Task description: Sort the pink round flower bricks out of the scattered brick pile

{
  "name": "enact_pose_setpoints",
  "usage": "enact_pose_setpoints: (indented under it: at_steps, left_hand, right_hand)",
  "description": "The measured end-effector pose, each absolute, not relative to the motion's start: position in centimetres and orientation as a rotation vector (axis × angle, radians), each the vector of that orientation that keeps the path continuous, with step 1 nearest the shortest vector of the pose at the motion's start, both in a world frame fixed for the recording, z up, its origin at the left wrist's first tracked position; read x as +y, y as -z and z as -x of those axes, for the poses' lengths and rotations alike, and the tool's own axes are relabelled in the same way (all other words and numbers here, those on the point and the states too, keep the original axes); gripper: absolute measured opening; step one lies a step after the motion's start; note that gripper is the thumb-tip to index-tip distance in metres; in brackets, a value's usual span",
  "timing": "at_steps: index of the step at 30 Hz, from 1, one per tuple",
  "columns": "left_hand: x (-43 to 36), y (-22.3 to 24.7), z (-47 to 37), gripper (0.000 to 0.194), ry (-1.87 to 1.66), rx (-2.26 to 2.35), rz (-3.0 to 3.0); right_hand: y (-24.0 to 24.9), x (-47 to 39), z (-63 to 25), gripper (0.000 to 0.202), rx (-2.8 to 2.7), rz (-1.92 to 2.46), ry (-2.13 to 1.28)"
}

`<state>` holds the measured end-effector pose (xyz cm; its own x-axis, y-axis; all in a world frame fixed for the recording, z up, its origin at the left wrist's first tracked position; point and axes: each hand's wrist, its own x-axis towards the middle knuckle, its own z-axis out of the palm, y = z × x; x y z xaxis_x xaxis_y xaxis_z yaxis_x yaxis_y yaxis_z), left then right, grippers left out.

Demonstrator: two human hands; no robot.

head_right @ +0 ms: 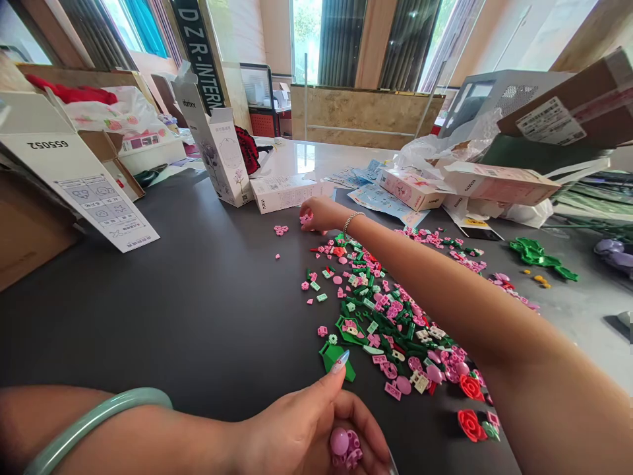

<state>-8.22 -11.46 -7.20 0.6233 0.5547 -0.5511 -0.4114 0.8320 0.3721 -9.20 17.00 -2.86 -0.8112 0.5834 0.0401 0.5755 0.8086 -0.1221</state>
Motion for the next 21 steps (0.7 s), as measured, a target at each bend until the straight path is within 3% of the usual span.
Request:
enact_pose_setpoints:
  at_steps: [21]
  left_hand:
    - [-11.5,7.2,7.9,0.085,-0.540,0.751,-0.259]
  right_hand:
    - [2.6,15.9,8.6,0.031,-2.913,0.886,-0.263]
